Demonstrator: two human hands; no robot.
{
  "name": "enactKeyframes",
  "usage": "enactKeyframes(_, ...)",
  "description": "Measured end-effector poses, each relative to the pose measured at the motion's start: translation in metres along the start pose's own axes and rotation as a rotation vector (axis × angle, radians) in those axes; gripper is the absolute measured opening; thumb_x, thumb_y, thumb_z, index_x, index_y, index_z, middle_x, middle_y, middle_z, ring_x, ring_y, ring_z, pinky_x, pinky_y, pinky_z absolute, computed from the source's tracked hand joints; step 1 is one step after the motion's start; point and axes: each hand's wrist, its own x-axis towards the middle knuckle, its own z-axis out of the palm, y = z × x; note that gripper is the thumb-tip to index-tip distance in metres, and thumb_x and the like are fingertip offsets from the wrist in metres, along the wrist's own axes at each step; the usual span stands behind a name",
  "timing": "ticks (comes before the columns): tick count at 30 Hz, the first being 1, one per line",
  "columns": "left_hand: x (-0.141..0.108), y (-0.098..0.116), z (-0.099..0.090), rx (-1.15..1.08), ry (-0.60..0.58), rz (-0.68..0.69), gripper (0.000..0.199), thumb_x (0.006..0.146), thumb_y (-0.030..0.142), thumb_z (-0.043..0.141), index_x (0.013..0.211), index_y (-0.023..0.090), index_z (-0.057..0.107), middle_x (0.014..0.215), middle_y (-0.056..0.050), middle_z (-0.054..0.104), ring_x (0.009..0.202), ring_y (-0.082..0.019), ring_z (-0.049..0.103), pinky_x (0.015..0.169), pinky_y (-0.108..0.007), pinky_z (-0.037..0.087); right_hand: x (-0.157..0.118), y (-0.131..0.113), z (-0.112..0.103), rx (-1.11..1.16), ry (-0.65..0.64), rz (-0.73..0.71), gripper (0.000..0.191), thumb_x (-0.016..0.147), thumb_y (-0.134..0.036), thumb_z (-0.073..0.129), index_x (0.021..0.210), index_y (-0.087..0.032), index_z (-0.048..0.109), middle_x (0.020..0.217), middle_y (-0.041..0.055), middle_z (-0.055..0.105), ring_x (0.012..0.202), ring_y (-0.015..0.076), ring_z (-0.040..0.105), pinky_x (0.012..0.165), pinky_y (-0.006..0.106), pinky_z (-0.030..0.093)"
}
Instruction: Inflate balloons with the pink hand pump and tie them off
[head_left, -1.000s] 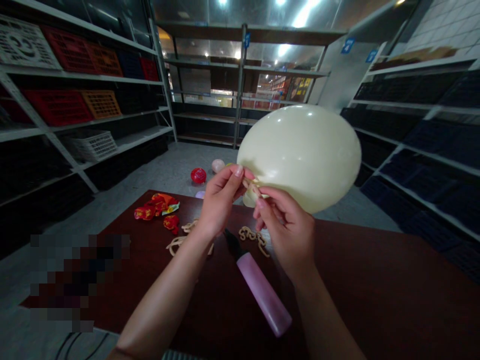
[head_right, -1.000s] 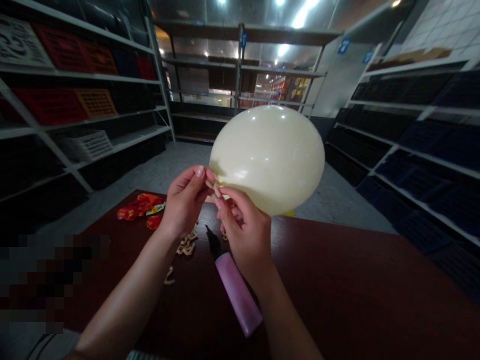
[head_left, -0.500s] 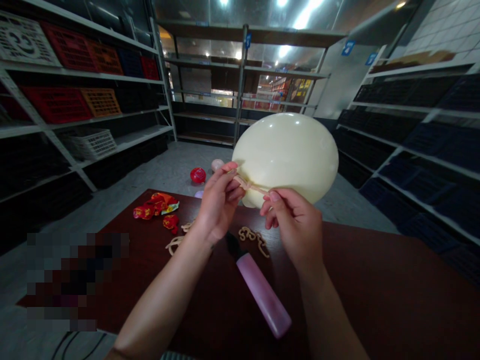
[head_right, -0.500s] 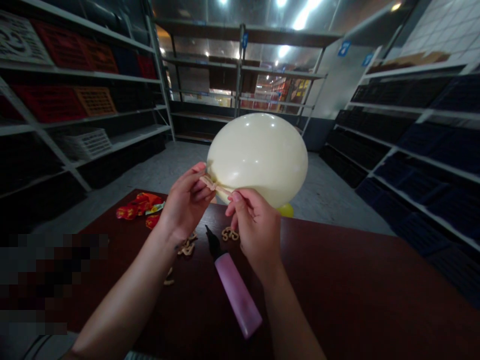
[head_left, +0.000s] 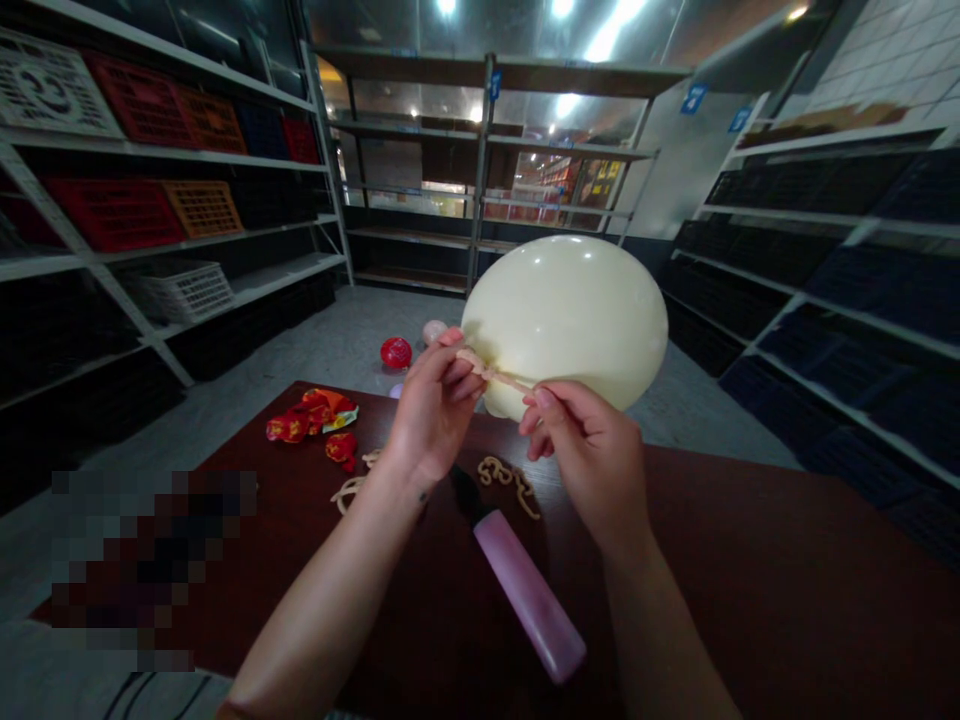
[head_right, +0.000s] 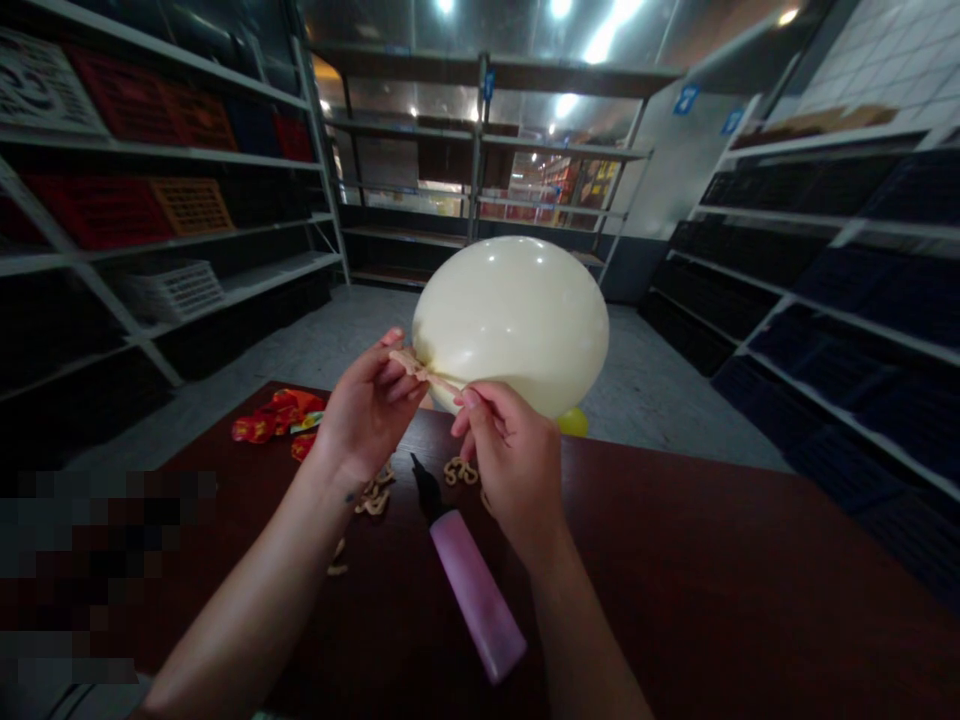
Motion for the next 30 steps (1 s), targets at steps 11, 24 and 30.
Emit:
enactKeyframes(11,-0.002,0.005,-0.005,0.059,-0.007,0.075,0.009,0.089,0.023,0.062,0.085,0.022,0.055,0.056,0.007,0.019,0.047,-0.01,0.016,0.046,-0.026,0.025,0.001,0.005,-0.006,-0.103,-0.073,-0.041,0.024,0.097,-0.039,0.056,0.087,-0.021,0.068,0.066,-0.0018,0.065,0.05,0.009,0.059,0.049,0.023,0.047)
enactKeyframes(24,-0.003,-0.004,0.001,0.024,-0.007,0.146,0.014,0.089,0.017,0.065,0.085,0.022,0.052,0.055,0.008,0.025,0.045,-0.008,0.023,0.046,-0.021,0.027,0.005,0.011,-0.017,-0.158,-0.137,-0.047,0.021,0.098,-0.034,0.053,0.089,-0.022,0.068,0.073,-0.001,0.069,0.058,0.01,0.062,0.058,0.024,0.05)
enactKeyframes(30,-0.003,0.001,0.002,-0.195,0.071,0.004,0.018,0.093,0.011,0.058,0.079,0.019,0.052,0.053,0.009,0.024,0.043,-0.007,0.019,0.045,-0.019,0.027,0.006,0.012,-0.018,-0.168,-0.168,-0.017,0.022,0.096,-0.032,0.052,0.088,-0.022,0.07,0.073,-0.001,0.07,0.058,0.0101,0.063,0.058,0.025,0.049)
